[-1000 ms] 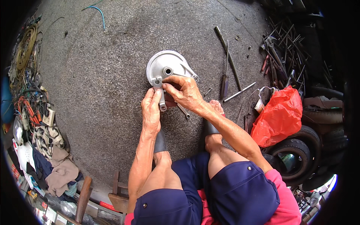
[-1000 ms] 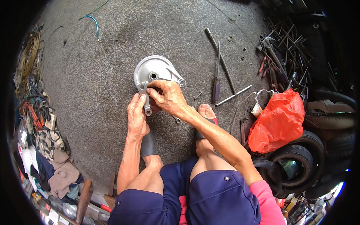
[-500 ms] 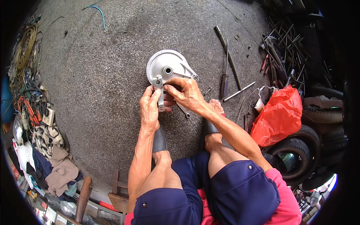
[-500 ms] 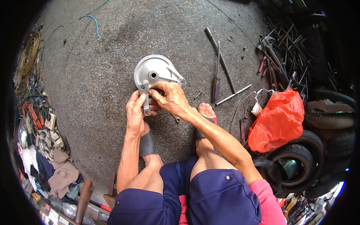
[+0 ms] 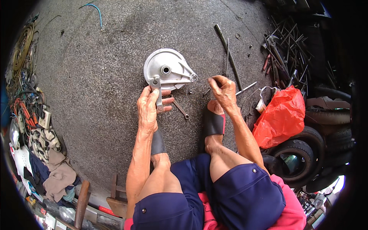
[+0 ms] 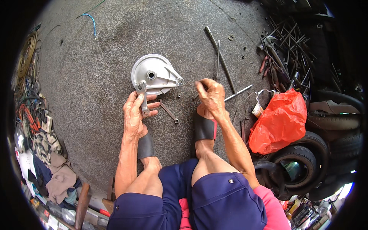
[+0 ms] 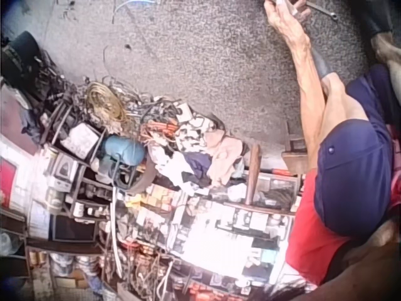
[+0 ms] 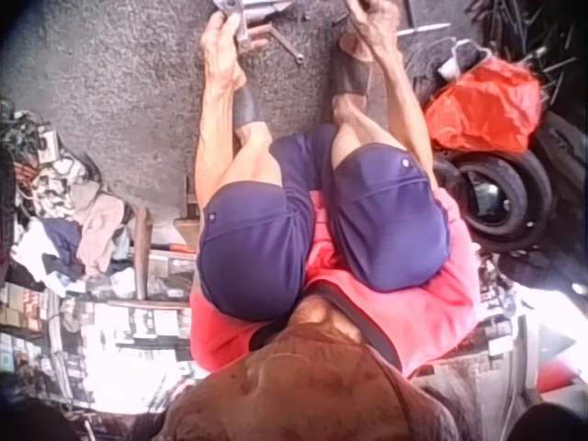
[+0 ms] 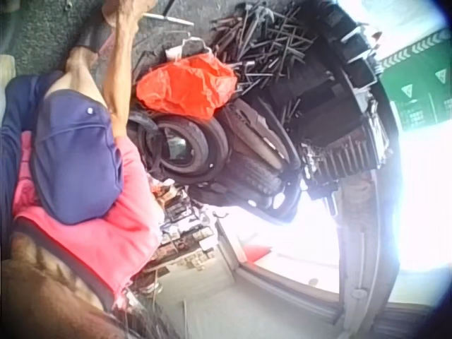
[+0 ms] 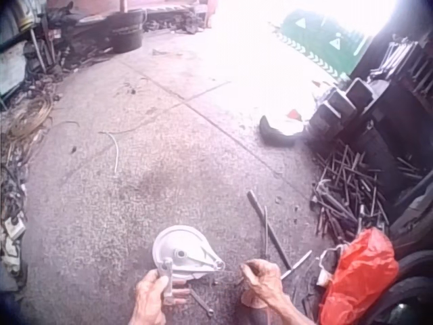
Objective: The person sits on the floor and assembles a circular mechanical component, likely a clutch or brake assembly. They insert small metal pieces, align parts, and use a screwdriver and wrench to tighten screws and secure the assembly.
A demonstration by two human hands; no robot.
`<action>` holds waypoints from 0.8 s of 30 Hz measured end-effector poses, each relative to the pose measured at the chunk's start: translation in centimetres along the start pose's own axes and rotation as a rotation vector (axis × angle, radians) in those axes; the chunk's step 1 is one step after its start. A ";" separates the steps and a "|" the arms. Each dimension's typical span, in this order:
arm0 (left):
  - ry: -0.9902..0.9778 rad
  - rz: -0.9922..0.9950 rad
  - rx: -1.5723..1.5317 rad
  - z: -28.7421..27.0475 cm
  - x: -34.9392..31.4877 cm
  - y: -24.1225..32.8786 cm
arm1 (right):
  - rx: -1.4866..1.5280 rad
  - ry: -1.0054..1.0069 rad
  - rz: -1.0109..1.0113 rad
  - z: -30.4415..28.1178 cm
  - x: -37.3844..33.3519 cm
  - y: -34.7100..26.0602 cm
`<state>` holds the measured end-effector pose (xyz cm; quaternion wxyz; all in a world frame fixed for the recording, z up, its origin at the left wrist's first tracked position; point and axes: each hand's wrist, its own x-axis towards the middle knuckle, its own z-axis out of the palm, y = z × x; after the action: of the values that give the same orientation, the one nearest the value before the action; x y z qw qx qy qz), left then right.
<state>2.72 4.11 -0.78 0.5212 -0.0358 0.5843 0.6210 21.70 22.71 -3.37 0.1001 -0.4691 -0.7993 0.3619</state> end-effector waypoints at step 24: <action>0.029 -0.009 -0.009 0.2 -0.2 0.3 | -0.626 0.186 -0.168 -4.2 4.2 11.8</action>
<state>2.68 4.18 -0.41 0.5151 -0.0496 0.5890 0.6207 29.57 31.72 -9.04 0.0529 -0.4406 -0.8950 0.0450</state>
